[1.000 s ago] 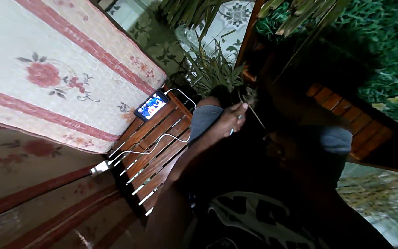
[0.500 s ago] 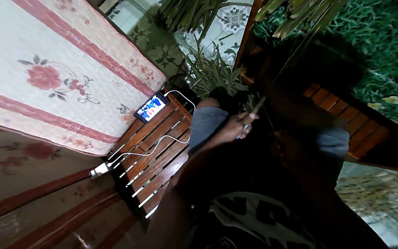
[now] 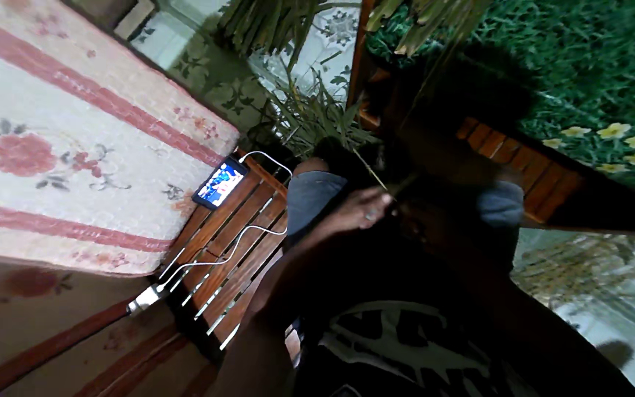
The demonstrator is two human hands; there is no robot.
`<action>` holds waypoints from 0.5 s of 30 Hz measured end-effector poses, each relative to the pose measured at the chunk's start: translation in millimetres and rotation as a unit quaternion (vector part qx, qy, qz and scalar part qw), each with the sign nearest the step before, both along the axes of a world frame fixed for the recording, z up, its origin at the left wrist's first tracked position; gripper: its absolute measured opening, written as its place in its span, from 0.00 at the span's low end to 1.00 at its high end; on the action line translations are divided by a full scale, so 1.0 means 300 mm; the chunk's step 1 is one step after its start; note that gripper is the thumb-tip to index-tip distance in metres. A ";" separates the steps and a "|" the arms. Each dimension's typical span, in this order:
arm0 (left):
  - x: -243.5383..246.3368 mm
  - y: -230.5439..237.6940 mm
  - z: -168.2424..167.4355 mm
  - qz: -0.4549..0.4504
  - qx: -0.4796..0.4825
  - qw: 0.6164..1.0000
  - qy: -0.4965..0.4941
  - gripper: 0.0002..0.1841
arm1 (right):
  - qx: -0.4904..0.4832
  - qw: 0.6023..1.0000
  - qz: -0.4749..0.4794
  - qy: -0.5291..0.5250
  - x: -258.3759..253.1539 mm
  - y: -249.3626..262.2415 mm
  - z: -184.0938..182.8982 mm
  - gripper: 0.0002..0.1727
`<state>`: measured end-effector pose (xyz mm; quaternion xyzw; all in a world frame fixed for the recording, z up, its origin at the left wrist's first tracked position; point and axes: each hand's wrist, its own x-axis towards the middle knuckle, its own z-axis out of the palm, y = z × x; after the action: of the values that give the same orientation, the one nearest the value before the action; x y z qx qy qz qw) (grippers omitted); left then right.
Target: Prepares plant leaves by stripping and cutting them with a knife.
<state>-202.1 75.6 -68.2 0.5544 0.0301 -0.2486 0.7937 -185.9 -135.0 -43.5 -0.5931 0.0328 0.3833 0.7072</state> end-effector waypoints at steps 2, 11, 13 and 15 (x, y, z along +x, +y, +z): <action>0.033 0.048 -0.047 0.081 -0.057 0.995 0.029 0.20 | -0.005 1.000 0.016 0.010 0.000 -0.002 0.012 0.13; 0.064 0.115 -0.029 0.196 -0.062 0.978 0.047 0.21 | -0.006 0.999 0.025 0.045 -0.005 -0.006 0.035 0.13; 0.078 0.151 -0.028 0.238 -0.070 0.967 0.054 0.22 | -0.023 0.999 0.026 0.033 -0.007 -0.020 0.025 0.12; 0.065 0.144 -0.041 0.235 -0.083 0.967 0.051 0.22 | -0.037 0.999 0.022 0.005 0.000 -0.024 0.007 0.11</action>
<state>-182.5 118.8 -80.6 0.4503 0.1790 -0.0846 0.8707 -185.8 -142.3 -41.4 -0.6176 0.0371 0.4001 0.6761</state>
